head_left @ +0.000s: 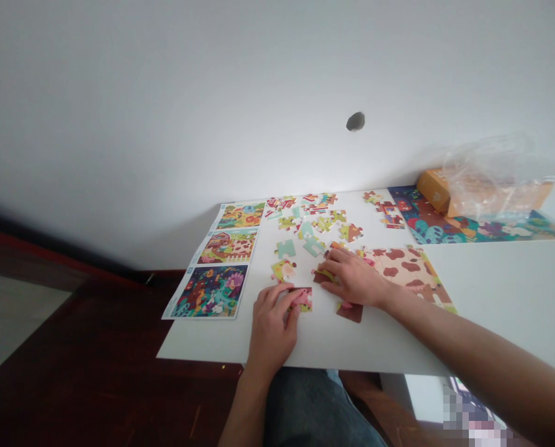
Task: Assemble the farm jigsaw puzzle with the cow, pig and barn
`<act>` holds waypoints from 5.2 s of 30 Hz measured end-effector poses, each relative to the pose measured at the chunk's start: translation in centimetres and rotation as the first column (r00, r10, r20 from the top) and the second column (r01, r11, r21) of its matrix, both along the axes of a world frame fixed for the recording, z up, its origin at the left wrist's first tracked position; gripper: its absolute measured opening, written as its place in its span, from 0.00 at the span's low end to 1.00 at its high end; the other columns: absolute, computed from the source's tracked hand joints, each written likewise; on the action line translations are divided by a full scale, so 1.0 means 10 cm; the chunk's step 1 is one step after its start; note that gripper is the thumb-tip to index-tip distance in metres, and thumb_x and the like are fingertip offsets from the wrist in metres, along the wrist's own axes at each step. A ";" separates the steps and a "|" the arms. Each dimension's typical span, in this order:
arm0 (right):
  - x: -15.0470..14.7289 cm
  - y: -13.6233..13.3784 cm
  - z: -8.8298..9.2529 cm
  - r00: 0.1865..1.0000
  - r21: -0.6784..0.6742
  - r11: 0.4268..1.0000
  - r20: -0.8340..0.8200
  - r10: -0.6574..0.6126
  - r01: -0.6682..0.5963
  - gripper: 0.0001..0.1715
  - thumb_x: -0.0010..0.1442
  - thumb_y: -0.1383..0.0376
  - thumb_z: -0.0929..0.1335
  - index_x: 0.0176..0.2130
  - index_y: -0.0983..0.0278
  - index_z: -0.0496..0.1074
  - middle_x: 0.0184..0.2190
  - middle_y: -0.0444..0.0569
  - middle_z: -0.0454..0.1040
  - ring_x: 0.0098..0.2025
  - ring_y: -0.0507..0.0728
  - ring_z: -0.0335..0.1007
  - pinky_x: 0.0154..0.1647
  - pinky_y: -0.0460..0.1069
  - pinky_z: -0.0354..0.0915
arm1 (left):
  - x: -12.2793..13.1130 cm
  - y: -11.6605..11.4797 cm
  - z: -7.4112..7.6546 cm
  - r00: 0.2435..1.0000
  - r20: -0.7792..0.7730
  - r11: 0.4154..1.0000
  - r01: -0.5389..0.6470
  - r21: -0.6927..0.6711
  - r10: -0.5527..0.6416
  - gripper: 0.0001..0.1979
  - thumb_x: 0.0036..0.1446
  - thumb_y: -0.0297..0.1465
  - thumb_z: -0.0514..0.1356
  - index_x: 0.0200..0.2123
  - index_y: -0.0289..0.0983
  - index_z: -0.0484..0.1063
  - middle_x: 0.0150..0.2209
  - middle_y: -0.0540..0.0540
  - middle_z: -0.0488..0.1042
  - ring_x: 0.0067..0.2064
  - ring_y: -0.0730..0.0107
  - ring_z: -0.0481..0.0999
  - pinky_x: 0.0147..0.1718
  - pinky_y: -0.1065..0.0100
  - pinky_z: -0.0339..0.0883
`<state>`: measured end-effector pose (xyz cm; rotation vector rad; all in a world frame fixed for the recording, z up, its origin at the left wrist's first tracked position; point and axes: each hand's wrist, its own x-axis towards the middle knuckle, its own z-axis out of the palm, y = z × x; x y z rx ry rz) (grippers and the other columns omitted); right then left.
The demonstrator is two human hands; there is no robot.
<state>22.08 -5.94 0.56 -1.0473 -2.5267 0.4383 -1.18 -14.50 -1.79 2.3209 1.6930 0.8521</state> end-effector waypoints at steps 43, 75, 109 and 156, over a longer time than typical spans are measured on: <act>0.38 0.00 0.47 0.898 -0.201 0.979 0.428 0.104 -0.018 0.14 0.54 0.54 0.71 0.39 0.58 0.76 0.29 0.48 0.77 0.31 0.59 0.72 0.29 0.49 0.52 | 0.00 -0.02 -0.04 0.998 0.066 1.000 -0.003 0.018 0.002 0.11 0.64 0.31 0.59 0.47 0.41 0.78 0.44 0.43 0.72 0.47 0.59 0.70 0.49 0.56 0.66; -0.12 -0.44 0.29 0.921 -0.123 0.973 0.364 -0.139 0.195 0.37 0.56 0.46 0.69 0.54 0.69 0.69 0.48 0.62 0.73 0.45 0.68 0.75 0.43 0.57 0.66 | -0.02 0.01 0.00 0.996 0.054 0.997 0.075 0.000 -0.075 0.14 0.65 0.27 0.57 0.48 0.43 0.79 0.49 0.44 0.74 0.50 0.59 0.70 0.49 0.56 0.67; 0.04 -0.28 0.28 0.991 -0.275 0.961 0.118 0.064 -0.029 0.36 0.55 0.59 0.70 0.61 0.61 0.63 0.50 0.53 0.72 0.46 0.61 0.73 0.44 0.51 0.66 | 0.00 -0.01 0.02 0.995 0.043 0.996 0.088 -0.016 -0.087 0.18 0.63 0.23 0.57 0.47 0.50 0.80 0.52 0.49 0.76 0.50 0.59 0.69 0.51 0.54 0.66; 0.16 -0.04 0.13 0.999 -0.062 0.997 -0.002 -0.054 0.054 0.23 0.52 0.71 0.63 0.45 0.64 0.79 0.27 0.49 0.78 0.28 0.55 0.71 0.34 0.48 0.63 | -0.02 -0.20 0.24 0.937 -0.118 0.939 0.310 -0.152 -0.329 0.24 0.65 0.22 0.49 0.61 0.43 0.67 0.62 0.45 0.68 0.61 0.54 0.61 0.56 0.52 0.57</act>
